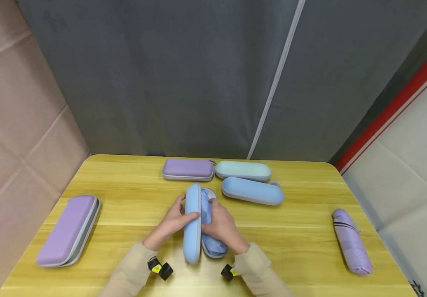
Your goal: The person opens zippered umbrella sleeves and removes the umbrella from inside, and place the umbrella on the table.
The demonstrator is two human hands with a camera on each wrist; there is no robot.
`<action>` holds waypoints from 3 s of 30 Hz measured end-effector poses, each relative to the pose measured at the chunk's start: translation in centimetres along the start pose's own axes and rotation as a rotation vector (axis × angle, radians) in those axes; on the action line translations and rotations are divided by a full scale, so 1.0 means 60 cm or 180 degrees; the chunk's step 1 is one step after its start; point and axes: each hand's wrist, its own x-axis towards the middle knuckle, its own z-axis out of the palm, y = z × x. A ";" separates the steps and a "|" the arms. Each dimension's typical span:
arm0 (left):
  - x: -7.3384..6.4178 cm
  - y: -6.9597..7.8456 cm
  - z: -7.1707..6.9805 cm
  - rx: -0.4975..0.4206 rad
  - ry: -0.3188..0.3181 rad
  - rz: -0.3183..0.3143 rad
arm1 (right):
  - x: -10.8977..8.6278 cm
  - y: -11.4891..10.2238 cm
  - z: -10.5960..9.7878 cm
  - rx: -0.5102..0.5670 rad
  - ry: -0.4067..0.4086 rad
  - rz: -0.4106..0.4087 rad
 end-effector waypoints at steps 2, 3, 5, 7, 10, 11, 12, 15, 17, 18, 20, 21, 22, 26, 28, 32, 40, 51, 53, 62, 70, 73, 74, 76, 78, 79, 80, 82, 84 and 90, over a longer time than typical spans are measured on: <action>-0.002 0.000 0.004 0.0025 0.0022 0.0004 | -0.001 0.005 -0.005 0.0080 -0.0032 -0.0024; -0.003 0.000 0.006 0.0045 0.0032 0.0006 | -0.003 0.007 -0.009 0.0129 -0.0048 -0.0034; -0.005 -0.001 0.009 0.0088 0.0048 0.0015 | -0.006 0.011 -0.016 0.0270 -0.0085 -0.0069; -0.007 -0.002 0.011 0.0113 0.0063 0.0019 | -0.010 0.013 -0.025 0.0460 -0.0140 -0.0104; -0.010 -0.004 0.009 0.0135 0.0116 0.0010 | -0.018 0.017 -0.039 0.0744 -0.0181 -0.0161; -0.010 -0.005 0.007 0.0134 0.0137 0.0007 | -0.020 0.019 -0.043 0.0813 -0.0178 -0.0174; -0.011 -0.005 0.004 0.0132 0.0157 0.0005 | -0.023 0.021 -0.048 0.0874 -0.0166 -0.0176; -0.012 -0.008 -0.008 0.0175 0.0221 -0.0006 | -0.032 0.027 -0.064 0.0999 -0.0077 -0.0145; -0.012 -0.009 -0.020 0.0202 0.0244 -0.0029 | -0.038 0.034 -0.075 0.1035 -0.0005 -0.0100; -0.013 -0.010 -0.027 0.0226 0.0249 -0.0042 | -0.042 0.038 -0.081 0.1049 0.0035 -0.0069; -0.016 -0.012 -0.044 0.0284 0.0263 -0.0078 | -0.048 0.050 -0.091 0.1071 0.0115 -0.0019; -0.018 -0.012 -0.055 0.0317 0.0265 -0.0105 | -0.051 0.056 -0.098 0.1078 0.0135 0.0013; -0.020 -0.013 -0.066 0.0338 0.0272 -0.0127 | -0.055 0.063 -0.104 0.1068 0.0161 0.0048; -0.030 -0.016 -0.111 0.0431 0.0310 -0.0197 | -0.072 0.092 -0.132 0.1006 0.0282 0.0217; -0.036 -0.017 -0.133 0.0456 0.0326 -0.0224 | -0.080 0.106 -0.146 0.0993 0.0343 0.0290; -0.048 -0.019 -0.179 0.0534 0.0360 -0.0275 | -0.102 0.136 -0.175 0.0894 0.0431 0.0396; -0.070 -0.022 -0.267 0.0797 0.0516 -0.0502 | -0.147 0.211 -0.220 0.0485 0.0557 0.0849; -0.087 -0.031 -0.326 0.1849 0.0805 -0.0368 | -0.169 0.306 -0.260 -0.0084 0.0592 0.1253; -0.089 -0.032 -0.325 0.2083 0.0879 -0.0290 | -0.172 0.317 -0.263 -0.0180 0.0628 0.1265; -0.087 -0.025 -0.317 0.2580 0.1046 -0.0193 | -0.187 0.347 -0.268 -0.0406 0.0751 0.1290; -0.083 -0.022 -0.315 0.2818 0.1146 -0.0276 | -0.196 0.370 -0.282 -0.0740 0.0929 0.1036; -0.083 -0.026 -0.318 0.2841 0.1163 -0.0274 | -0.197 0.377 -0.288 -0.0814 0.0812 0.0989; -0.083 -0.028 -0.319 0.2849 0.1170 -0.0268 | -0.197 0.379 -0.291 -0.0828 0.0767 0.0984; -0.084 -0.032 -0.321 0.2871 0.1200 -0.0254 | -0.197 0.383 -0.294 -0.0875 0.0690 0.0988; -0.083 -0.036 -0.322 0.2893 0.1232 -0.0227 | -0.196 0.385 -0.296 -0.0911 0.0624 0.0995; -0.084 -0.037 -0.322 0.2884 0.1232 -0.0235 | -0.196 0.386 -0.296 -0.0933 0.0592 0.1009; -0.084 -0.039 -0.322 0.2884 0.1244 -0.0227 | -0.195 0.386 -0.296 -0.0920 0.0565 0.1012; -0.085 -0.040 -0.322 0.2871 0.1249 -0.0225 | -0.194 0.384 -0.294 -0.0858 0.0488 0.1054; -0.086 -0.042 -0.321 0.2844 0.1247 -0.0220 | -0.193 0.380 -0.290 -0.0777 0.0418 0.1126; -0.094 -0.041 -0.315 0.2786 0.1299 -0.0104 | -0.193 0.366 -0.273 -0.1001 0.0375 0.1079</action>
